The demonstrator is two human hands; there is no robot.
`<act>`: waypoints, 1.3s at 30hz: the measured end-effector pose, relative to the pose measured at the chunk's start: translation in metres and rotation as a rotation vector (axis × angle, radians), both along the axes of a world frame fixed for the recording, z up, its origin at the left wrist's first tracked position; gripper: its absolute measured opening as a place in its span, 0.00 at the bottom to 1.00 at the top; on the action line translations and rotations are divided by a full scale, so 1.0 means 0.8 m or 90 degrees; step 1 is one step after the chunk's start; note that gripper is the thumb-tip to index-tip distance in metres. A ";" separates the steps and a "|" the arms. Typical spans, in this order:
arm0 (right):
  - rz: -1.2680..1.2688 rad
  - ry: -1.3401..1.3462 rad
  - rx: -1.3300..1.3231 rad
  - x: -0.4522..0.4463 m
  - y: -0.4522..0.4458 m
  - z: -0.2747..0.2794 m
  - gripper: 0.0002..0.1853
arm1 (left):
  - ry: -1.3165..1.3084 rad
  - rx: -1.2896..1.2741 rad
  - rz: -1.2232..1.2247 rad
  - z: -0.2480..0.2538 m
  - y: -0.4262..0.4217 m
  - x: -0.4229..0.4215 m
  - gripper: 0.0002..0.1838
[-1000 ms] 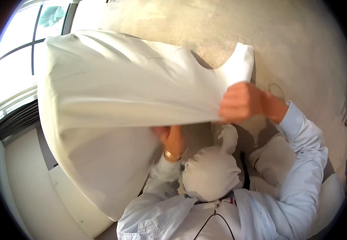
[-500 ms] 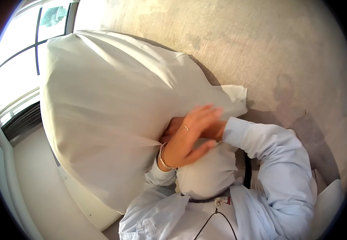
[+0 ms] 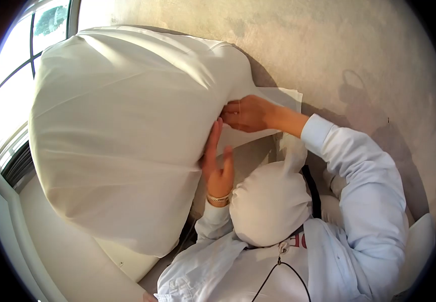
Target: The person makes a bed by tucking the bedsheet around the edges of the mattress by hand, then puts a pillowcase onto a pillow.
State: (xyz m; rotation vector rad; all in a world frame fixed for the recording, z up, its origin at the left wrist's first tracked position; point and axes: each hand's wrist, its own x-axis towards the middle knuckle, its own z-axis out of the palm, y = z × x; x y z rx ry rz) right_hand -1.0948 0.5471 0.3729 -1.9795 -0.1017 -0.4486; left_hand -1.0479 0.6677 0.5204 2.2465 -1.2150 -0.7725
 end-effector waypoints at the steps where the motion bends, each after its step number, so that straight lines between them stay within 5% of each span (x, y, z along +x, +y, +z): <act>1: -0.026 -0.045 -0.022 -0.003 -0.010 0.002 0.15 | -0.134 0.053 -0.044 -0.015 0.004 -0.002 0.30; 3: -0.050 -0.090 -0.044 -0.007 -0.017 -0.001 0.18 | -0.260 0.058 -0.044 -0.058 0.027 0.000 0.30; 9: -0.180 -0.068 -0.698 -0.013 -0.030 -0.002 0.29 | -0.486 0.064 0.005 -0.102 0.070 0.022 0.29; 11: -0.261 -0.051 -0.619 -0.011 -0.023 0.008 0.29 | -0.636 0.112 0.011 -0.106 0.071 0.031 0.24; 17: -0.327 -0.029 -0.773 -0.013 -0.031 0.017 0.28 | -0.595 0.086 0.081 -0.124 0.081 0.036 0.30; 21: -0.256 0.035 -0.768 -0.002 -0.028 0.063 0.28 | -0.729 -0.013 0.075 -0.149 0.054 0.039 0.35; 25: -0.247 0.236 -0.641 -0.002 -0.013 0.092 0.31 | -0.627 -0.076 0.059 -0.184 0.052 0.060 0.39; 28: -0.142 0.202 -0.505 -0.008 -0.026 0.069 0.33 | -0.654 -0.056 0.046 -0.156 0.042 0.043 0.40; 31: -0.143 0.121 -0.607 -0.012 -0.045 0.052 0.35 | -0.660 -0.105 0.031 -0.167 0.064 0.061 0.41; 34: -0.202 0.042 -0.623 -0.016 -0.031 0.038 0.29 | -0.601 0.020 0.081 -0.154 0.103 0.049 0.39; 37: -0.190 0.004 -0.481 -0.017 0.000 0.022 0.27 | -0.608 0.068 0.182 -0.147 0.119 0.037 0.36; 39: -0.259 -0.216 -0.335 -0.005 0.042 -0.006 0.23 | -0.605 0.051 0.190 -0.147 0.117 0.034 0.36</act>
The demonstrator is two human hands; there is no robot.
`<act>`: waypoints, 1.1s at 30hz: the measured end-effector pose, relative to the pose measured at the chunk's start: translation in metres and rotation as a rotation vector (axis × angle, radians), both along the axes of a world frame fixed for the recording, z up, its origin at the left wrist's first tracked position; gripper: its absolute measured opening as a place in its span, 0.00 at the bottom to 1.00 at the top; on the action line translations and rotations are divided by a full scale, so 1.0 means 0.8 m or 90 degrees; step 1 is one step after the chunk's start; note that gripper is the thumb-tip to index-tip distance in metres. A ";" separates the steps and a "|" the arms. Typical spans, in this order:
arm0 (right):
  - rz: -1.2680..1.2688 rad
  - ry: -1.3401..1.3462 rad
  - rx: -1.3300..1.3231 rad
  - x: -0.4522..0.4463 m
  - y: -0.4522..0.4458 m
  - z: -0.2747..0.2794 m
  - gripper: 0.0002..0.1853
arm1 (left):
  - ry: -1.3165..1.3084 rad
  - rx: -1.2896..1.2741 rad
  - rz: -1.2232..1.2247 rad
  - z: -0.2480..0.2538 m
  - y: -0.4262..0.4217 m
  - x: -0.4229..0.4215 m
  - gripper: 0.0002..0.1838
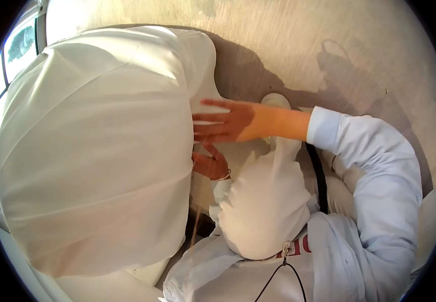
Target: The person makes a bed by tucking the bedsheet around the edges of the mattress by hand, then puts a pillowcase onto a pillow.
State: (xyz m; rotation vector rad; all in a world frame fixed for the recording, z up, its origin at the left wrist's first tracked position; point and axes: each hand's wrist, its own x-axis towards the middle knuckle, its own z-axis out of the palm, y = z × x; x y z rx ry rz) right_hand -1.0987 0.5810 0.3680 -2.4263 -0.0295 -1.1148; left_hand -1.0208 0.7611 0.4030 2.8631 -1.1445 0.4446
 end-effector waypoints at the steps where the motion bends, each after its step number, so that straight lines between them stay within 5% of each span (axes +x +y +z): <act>1: 0.050 -0.001 0.027 0.003 0.015 0.001 0.20 | -0.004 -0.016 -0.012 -0.001 -0.005 0.002 0.36; 5: 0.087 0.093 -0.020 0.029 0.018 0.035 0.21 | -0.004 -0.042 -0.047 -0.011 -0.018 0.005 0.35; 11: -0.092 0.289 0.138 0.048 0.046 0.080 0.18 | 0.014 -0.057 -0.041 -0.005 -0.033 0.007 0.33; 15: 0.003 0.087 0.037 0.050 0.006 0.041 0.16 | 0.128 -0.016 0.097 0.008 -0.039 0.016 0.32; 20: 0.091 -0.074 0.031 0.010 -0.036 0.000 0.17 | 0.056 -0.051 -0.148 0.017 -0.008 0.032 0.31; 22: 0.085 0.034 0.304 -0.012 -0.039 -0.032 0.17 | 0.065 -0.067 -0.165 -0.002 -0.006 0.025 0.30; 23: 0.084 0.032 0.296 -0.011 -0.037 -0.046 0.17 | 0.080 -0.219 -0.231 -0.022 -0.003 0.013 0.31; 25: -0.036 0.082 0.796 -0.004 -0.031 -0.073 0.18 | 0.100 -0.368 -0.301 -0.027 0.000 0.003 0.31; 26: -0.037 0.083 0.802 0.001 -0.035 -0.083 0.18 | 0.073 -0.123 -0.346 -0.004 0.010 -0.005 0.32; 28: 0.108 0.112 1.336 0.017 -0.044 -0.100 0.25 | 0.047 0.133 -0.376 0.016 0.009 -0.009 0.33; 30: 0.056 0.120 1.397 0.029 -0.045 -0.101 0.30 | 0.093 -0.053 -0.298 0.013 -0.019 0.012 0.33; 33: -0.012 0.119 1.453 0.059 -0.037 -0.102 0.34 | 0.036 -0.044 -0.232 0.024 -0.036 0.013 0.28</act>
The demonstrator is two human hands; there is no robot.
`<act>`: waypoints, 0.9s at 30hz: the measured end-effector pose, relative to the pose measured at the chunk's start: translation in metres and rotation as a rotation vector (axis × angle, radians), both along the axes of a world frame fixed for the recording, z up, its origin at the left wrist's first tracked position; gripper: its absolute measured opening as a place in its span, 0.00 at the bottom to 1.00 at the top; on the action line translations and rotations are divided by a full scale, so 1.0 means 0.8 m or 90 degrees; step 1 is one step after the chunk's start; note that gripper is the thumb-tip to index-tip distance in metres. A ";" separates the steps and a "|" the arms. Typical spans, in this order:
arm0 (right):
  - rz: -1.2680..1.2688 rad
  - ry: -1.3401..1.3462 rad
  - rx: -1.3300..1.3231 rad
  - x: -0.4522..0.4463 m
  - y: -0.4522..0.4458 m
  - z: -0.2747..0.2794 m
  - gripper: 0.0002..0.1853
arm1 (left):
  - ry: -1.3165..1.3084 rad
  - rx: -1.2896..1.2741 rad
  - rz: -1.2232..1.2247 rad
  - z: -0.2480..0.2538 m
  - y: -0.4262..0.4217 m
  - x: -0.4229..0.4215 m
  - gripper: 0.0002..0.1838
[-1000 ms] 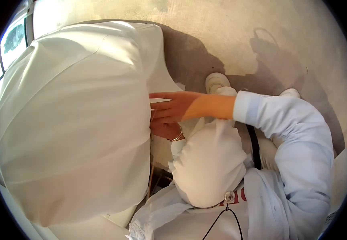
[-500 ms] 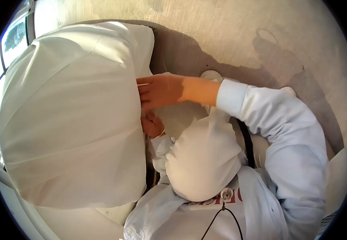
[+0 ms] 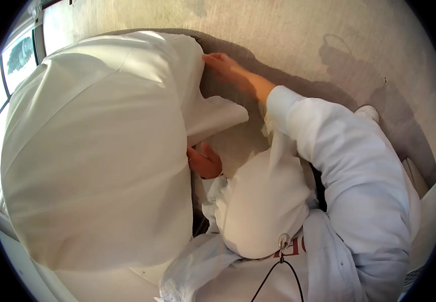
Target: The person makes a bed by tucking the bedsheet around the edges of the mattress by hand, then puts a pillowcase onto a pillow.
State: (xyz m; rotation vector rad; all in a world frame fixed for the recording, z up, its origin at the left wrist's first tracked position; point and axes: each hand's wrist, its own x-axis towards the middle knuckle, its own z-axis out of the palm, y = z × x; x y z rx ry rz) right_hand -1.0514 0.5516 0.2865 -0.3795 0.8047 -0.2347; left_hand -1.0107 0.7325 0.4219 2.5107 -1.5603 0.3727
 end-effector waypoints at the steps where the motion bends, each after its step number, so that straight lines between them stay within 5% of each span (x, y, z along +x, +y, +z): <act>1: -0.010 0.006 0.006 0.012 0.004 -0.001 0.34 | -0.008 -0.008 0.022 -0.001 -0.001 0.000 0.27; 5: -0.046 -0.207 0.159 0.043 0.005 0.026 0.41 | -0.010 -0.043 0.098 -0.015 -0.005 0.004 0.25; 11: -0.009 -0.174 0.006 -0.012 -0.025 0.088 0.28 | -0.027 -0.104 0.117 -0.019 -0.031 0.000 0.21; 16: -0.128 -0.315 0.126 -0.034 -0.019 0.126 0.19 | -0.072 -0.108 0.076 -0.025 -0.023 0.005 0.19; 18: -0.143 -0.303 0.148 -0.036 -0.019 0.127 0.17 | 0.017 0.011 0.230 -0.021 -0.014 0.002 0.19; 23: -0.270 -0.230 -0.212 -0.026 -0.044 0.147 0.15 | -0.045 -0.056 0.120 -0.041 0.005 0.015 0.21; 24: -0.157 -0.209 -0.327 -0.034 -0.056 0.147 0.17 | -0.037 -0.054 0.114 -0.045 0.011 0.018 0.22; 27: -0.224 -0.168 -0.394 -0.028 -0.049 0.148 0.14 | -0.038 -0.036 0.086 -0.045 0.018 0.022 0.24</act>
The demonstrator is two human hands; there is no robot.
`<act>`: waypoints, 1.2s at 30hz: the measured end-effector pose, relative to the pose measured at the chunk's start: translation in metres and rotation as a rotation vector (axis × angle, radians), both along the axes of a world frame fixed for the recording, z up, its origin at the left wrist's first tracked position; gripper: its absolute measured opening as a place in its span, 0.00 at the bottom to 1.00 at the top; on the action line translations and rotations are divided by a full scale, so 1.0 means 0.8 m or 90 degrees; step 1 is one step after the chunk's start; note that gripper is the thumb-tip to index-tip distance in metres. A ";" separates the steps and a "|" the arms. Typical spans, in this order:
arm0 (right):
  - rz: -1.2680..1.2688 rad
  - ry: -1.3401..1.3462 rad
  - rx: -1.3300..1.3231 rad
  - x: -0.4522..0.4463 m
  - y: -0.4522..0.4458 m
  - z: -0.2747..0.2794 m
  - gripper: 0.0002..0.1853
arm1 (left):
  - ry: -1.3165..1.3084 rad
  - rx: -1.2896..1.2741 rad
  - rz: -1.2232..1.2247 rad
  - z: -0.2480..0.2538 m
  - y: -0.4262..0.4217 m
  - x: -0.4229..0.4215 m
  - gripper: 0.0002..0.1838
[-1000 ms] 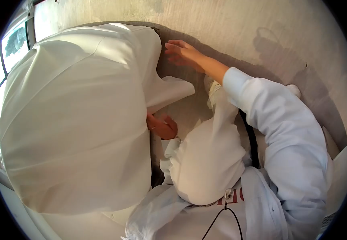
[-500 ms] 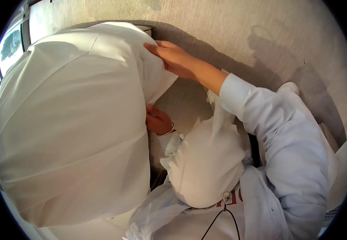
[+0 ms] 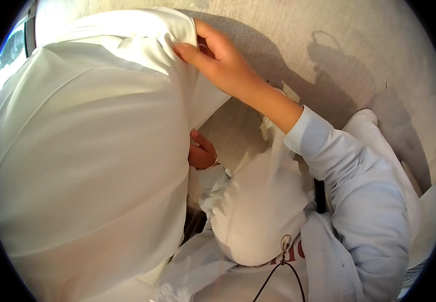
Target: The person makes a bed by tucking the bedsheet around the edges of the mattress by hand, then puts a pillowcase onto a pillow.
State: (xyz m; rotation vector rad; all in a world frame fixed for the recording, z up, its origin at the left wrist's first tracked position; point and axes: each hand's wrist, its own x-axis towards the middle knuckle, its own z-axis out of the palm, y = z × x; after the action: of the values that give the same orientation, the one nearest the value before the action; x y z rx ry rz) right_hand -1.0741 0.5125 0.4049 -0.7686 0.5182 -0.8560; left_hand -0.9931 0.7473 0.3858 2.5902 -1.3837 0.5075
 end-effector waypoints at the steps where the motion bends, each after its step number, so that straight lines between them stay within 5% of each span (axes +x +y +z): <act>1: 0.002 0.000 0.002 0.002 0.007 -0.002 0.14 | -0.001 0.008 -0.008 0.008 -0.008 -0.003 0.24; 3: -0.141 0.068 -0.031 0.005 0.023 -0.004 0.14 | -0.085 -0.026 -0.070 0.018 -0.029 -0.010 0.24; 8: -0.135 0.153 -0.321 -0.020 0.056 -0.013 0.18 | -0.114 -0.058 -0.071 0.006 -0.027 -0.008 0.28; 10: -0.153 0.229 -0.560 -0.029 0.055 -0.017 0.20 | -0.096 -0.067 -0.061 0.006 -0.023 -0.007 0.28; 16: -0.075 0.341 -0.794 -0.043 0.030 -0.013 0.23 | -0.082 -0.054 -0.090 0.011 -0.022 -0.008 0.29; 30: 0.058 0.597 -0.952 -0.029 0.028 0.029 0.21 | -0.042 -0.103 -0.074 0.009 -0.022 -0.005 0.29; 36: -0.032 0.310 -0.948 -0.048 0.017 -0.026 0.20 | -0.006 -0.009 -0.018 0.016 -0.011 -0.019 0.29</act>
State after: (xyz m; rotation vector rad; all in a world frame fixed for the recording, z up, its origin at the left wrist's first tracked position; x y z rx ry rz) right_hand -1.1124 0.5258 0.3845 -2.3686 0.2377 -1.0389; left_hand -1.0086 0.7382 0.3988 2.5565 -1.4113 0.5235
